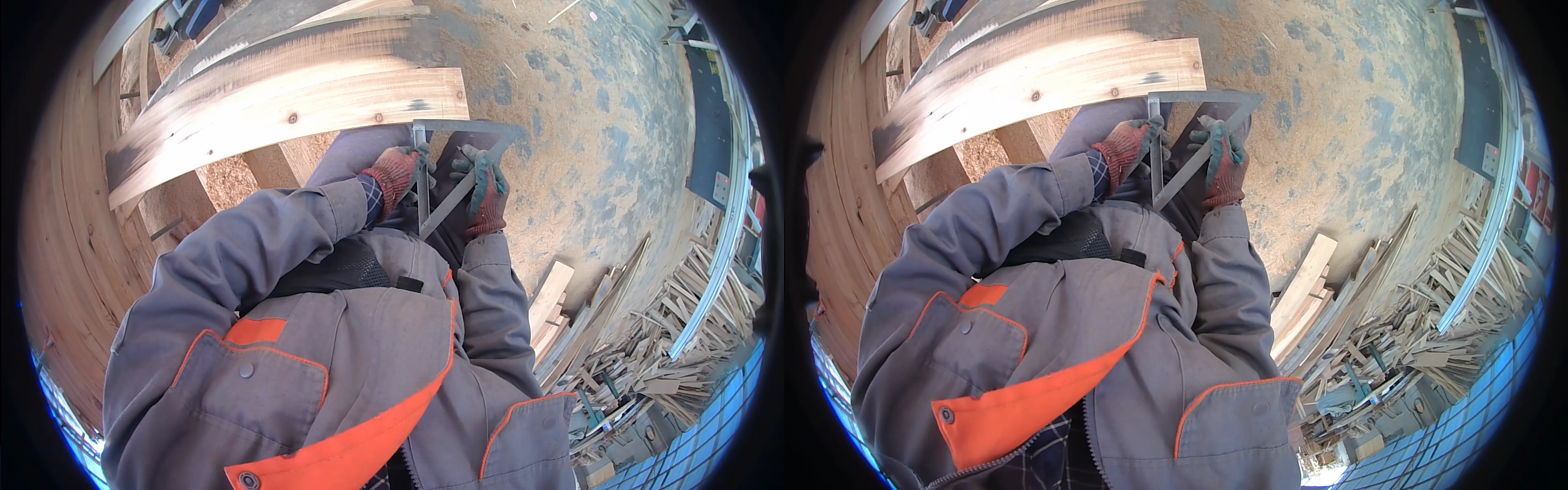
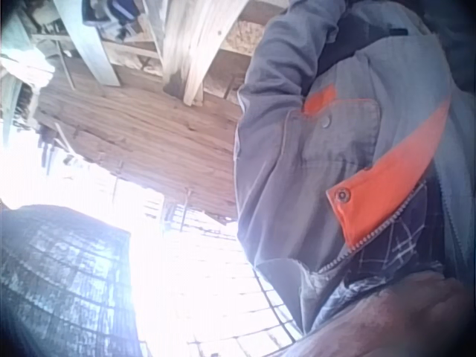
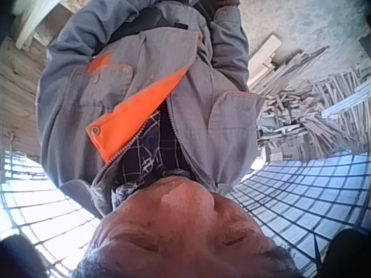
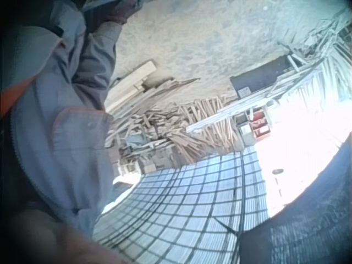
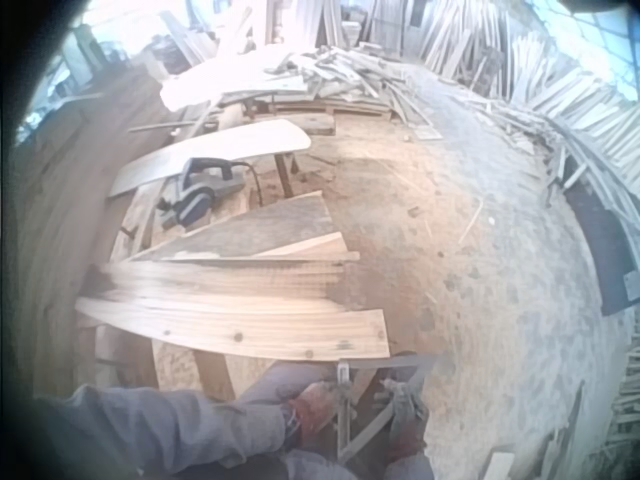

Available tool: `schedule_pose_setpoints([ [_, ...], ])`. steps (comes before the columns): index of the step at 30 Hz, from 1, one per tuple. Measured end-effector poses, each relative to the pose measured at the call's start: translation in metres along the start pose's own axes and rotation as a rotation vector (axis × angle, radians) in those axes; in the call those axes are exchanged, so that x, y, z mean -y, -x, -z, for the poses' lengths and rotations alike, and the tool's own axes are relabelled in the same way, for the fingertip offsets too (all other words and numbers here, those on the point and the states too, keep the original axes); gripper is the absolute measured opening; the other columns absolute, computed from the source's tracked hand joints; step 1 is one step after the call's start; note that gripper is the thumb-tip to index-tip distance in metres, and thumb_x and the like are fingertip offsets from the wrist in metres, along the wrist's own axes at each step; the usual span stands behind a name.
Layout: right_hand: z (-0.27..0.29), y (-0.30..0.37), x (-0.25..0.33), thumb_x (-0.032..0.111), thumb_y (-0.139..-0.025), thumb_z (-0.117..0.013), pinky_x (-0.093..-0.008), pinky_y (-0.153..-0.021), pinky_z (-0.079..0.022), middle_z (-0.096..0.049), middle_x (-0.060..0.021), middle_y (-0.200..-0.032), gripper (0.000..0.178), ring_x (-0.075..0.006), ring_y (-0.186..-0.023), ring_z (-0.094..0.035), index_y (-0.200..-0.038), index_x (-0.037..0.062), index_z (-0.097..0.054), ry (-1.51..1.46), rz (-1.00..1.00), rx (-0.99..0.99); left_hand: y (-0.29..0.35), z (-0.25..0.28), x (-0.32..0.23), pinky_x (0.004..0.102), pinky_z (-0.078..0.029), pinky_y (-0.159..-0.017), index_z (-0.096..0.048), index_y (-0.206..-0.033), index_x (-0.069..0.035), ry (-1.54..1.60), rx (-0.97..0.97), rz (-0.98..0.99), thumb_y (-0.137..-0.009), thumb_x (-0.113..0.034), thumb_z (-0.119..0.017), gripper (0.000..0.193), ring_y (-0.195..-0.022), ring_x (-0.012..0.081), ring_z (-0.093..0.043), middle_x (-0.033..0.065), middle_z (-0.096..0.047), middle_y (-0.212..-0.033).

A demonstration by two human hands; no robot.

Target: The person walks through a cluttered workshop, picks up a pencil, and then uses a try square to mark straight lines on several wooden planks. The person repeatedly positions the square and draws lines along its edge with the pencil.

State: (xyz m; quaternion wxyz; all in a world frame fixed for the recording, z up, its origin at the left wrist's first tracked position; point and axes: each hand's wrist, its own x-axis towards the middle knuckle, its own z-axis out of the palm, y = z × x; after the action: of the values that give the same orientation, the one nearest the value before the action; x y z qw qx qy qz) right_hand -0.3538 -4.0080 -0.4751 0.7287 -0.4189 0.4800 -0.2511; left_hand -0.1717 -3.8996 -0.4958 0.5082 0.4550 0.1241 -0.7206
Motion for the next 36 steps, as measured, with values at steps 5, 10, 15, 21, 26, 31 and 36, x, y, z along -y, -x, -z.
schedule_pose_setpoints([
  [5, -0.002, 0.0, 0.001, 0.032, -0.107, -0.056, -0.0329, -0.076, -0.061, -0.072, -0.0163, -0.119, 0.044, -0.0223, -0.088, -0.073, -0.128, -0.0058, -0.066, 0.017, 0.006, 0.003, 0.0, 0.003, 0.0, 0.0485, -0.06, -0.074, -0.06, -0.124, -0.003, 0.039, 0.037, 0.017, -0.111, -0.022, -0.041, 0.03, -0.086, 0.0337, -0.072, 0.0169, -0.072, -0.107],
  [10, -0.002, 0.001, 0.003, 0.032, -0.107, -0.056, -0.0321, -0.075, -0.06, -0.073, -0.0152, -0.117, 0.043, -0.0212, -0.088, -0.073, -0.126, -0.0043, -0.068, 0.041, -0.005, -0.011, -0.005, 0.013, 0.002, 0.0422, -0.063, -0.065, -0.063, -0.126, -0.004, 0.041, 0.149, -0.01, -0.107, -0.027, -0.054, 0.031, -0.094, 0.0306, -0.074, 0.0122, -0.074, -0.112],
  [15, -0.004, 0.002, 0.004, 0.032, -0.106, -0.056, -0.0318, -0.075, -0.06, -0.073, -0.015, -0.117, 0.043, -0.0208, -0.088, -0.073, -0.126, -0.0041, -0.068, 0.047, -0.015, -0.015, -0.005, 0.011, 0.004, 0.048, -0.06, -0.071, -0.062, -0.119, 0.0, 0.14, 0.11, -0.016, -0.111, -0.02, -0.044, 0.028, -0.081, 0.0337, -0.072, 0.0177, -0.073, -0.101],
  [21, -0.003, 0.001, 0.003, 0.032, -0.106, -0.057, -0.0318, -0.075, -0.06, -0.073, -0.0155, -0.118, 0.043, -0.021, -0.088, -0.073, -0.126, -0.0046, -0.067, 0.017, -0.021, -0.008, -0.011, 0.017, 0.01, 0.0471, -0.061, -0.071, -0.062, -0.121, 0.0, 0.24, 0.139, 0.002, -0.109, -0.018, -0.048, 0.026, -0.082, 0.0342, -0.072, 0.018, -0.073, -0.101],
  [26, -0.003, 0.0, 0.0, 0.032, -0.106, -0.057, -0.0322, -0.075, -0.061, -0.072, -0.0154, -0.118, 0.043, -0.0214, -0.088, -0.073, -0.126, -0.0046, -0.067, 0.005, 0.004, -0.017, -0.016, 0.019, 0.013, 0.0477, -0.061, -0.069, -0.062, -0.12, -0.001, 0.162, 0.134, -0.03, -0.109, -0.02, -0.048, 0.026, -0.08, 0.0343, -0.073, 0.0181, -0.073, -0.102],
  [31, -0.002, -0.001, 0.0, 0.033, -0.106, -0.057, -0.032, -0.075, -0.061, -0.073, -0.0152, -0.117, 0.043, -0.0213, -0.088, -0.073, -0.125, -0.0044, -0.068, 0.007, -0.008, -0.012, -0.014, 0.02, 0.01, 0.0421, -0.061, -0.068, -0.067, -0.117, -0.003, 0.026, 0.117, -0.02, -0.106, -0.031, -0.057, 0.031, -0.088, 0.0281, -0.074, 0.0103, -0.075, -0.102],
  [36, -0.004, 0.0, 0.003, 0.033, -0.106, -0.057, -0.0318, -0.075, -0.06, -0.073, -0.0147, -0.116, 0.043, -0.0208, -0.088, -0.072, -0.124, -0.0043, -0.068, 0.034, -0.013, -0.024, -0.016, 0.023, 0.011, 0.0413, -0.061, -0.064, -0.068, -0.115, -0.003, 0.072, 0.192, -0.046, -0.105, -0.03, -0.06, 0.03, -0.087, 0.0275, -0.074, 0.0099, -0.075, -0.101],
])
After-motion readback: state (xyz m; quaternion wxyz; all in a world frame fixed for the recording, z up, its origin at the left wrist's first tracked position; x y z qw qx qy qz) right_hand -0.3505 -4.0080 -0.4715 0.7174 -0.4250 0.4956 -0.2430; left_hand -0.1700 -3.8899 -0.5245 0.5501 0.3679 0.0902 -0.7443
